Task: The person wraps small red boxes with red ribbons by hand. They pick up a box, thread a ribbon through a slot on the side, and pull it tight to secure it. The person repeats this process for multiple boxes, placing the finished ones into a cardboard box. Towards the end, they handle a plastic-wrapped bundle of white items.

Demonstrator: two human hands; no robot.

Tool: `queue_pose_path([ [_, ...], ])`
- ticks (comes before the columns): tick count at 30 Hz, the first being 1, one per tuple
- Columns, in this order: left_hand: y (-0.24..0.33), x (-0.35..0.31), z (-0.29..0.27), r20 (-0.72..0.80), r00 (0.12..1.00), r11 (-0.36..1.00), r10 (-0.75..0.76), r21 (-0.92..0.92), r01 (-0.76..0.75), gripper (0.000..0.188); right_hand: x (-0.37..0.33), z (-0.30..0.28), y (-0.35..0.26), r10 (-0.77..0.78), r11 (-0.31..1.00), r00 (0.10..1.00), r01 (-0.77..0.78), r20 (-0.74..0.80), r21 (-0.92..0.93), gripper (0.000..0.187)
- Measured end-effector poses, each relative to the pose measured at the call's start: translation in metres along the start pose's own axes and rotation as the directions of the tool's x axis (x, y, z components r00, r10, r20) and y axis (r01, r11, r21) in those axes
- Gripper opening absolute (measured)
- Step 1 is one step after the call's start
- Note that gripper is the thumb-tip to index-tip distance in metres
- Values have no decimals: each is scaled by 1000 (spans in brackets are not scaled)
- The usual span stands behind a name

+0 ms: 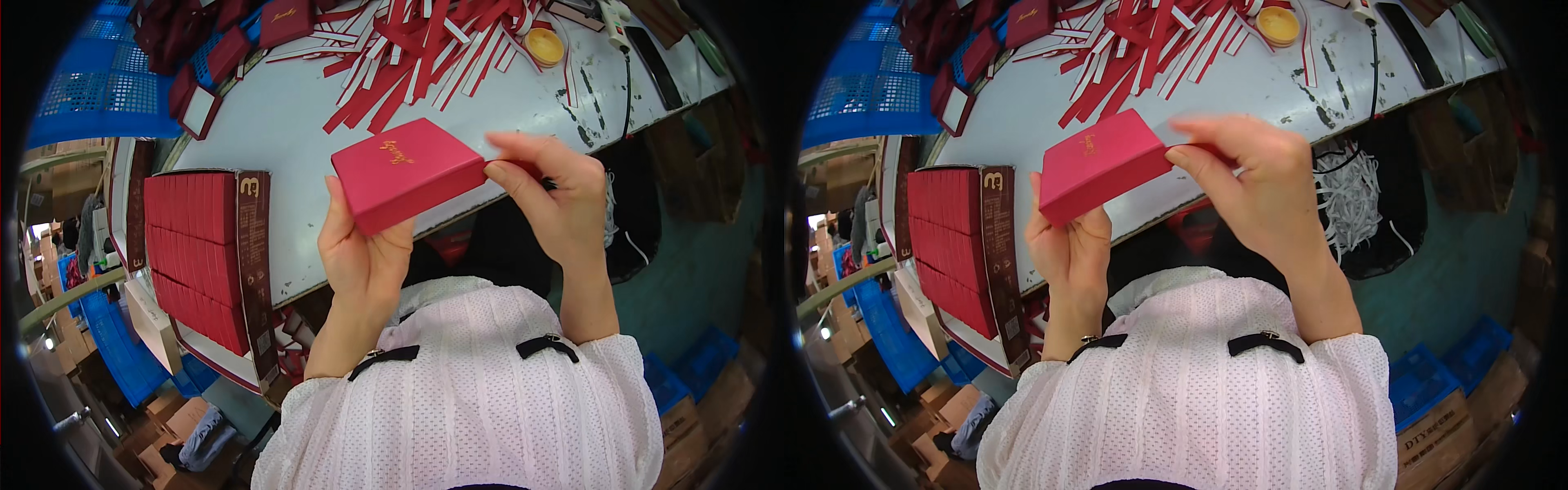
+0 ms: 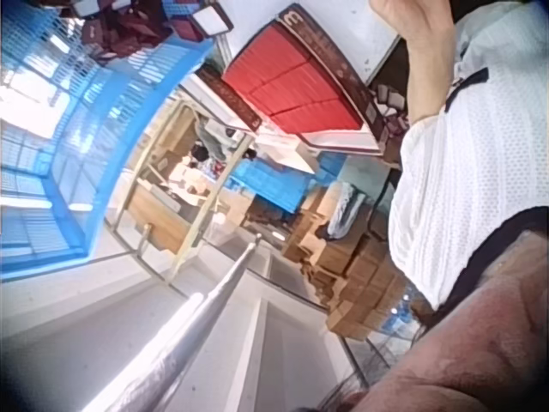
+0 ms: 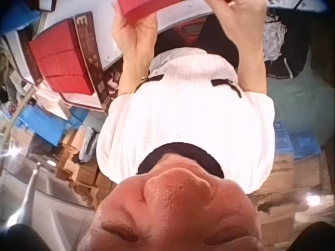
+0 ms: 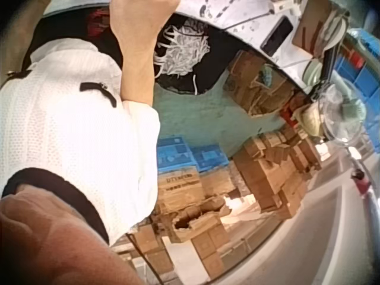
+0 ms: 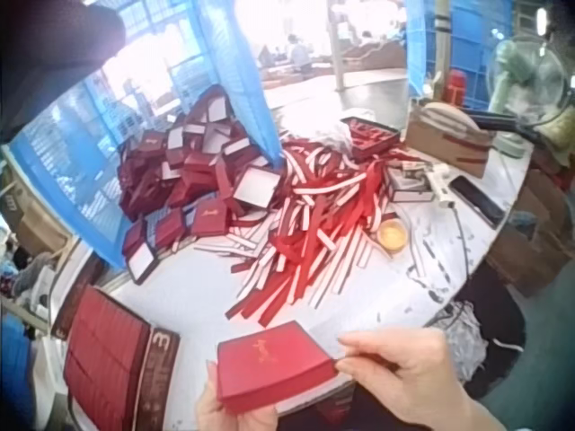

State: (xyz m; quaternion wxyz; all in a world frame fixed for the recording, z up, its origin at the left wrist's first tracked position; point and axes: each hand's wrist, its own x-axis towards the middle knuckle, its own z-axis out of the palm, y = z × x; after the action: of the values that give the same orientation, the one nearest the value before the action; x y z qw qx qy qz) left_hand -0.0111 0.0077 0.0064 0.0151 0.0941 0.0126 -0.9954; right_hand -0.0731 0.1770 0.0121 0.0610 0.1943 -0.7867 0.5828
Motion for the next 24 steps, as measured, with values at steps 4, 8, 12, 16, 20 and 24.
queue_pose_path([
  [4,16,1,-22,-12,996,991,-93,-99,92,34,-3,-10,6,133,934,991,-127,6,334,27],
  [8,11,9,-35,-11,968,968,-249,36,249,41,-10,-7,-2,67,942,997,-78,44,327,24],
  [12,-4,16,-41,-103,950,931,-296,191,311,47,-9,5,-7,-242,968,965,234,100,85,22],
  [16,-8,12,-46,-59,945,936,-323,129,328,46,-9,5,-5,-398,915,907,404,136,-11,24],
  [20,-9,13,-46,20,948,944,-317,105,313,45,-13,11,-4,-223,974,974,224,-39,31,33],
  [24,-12,7,-46,65,943,944,-327,-21,329,43,-10,6,13,2,951,956,89,-293,295,33],
])
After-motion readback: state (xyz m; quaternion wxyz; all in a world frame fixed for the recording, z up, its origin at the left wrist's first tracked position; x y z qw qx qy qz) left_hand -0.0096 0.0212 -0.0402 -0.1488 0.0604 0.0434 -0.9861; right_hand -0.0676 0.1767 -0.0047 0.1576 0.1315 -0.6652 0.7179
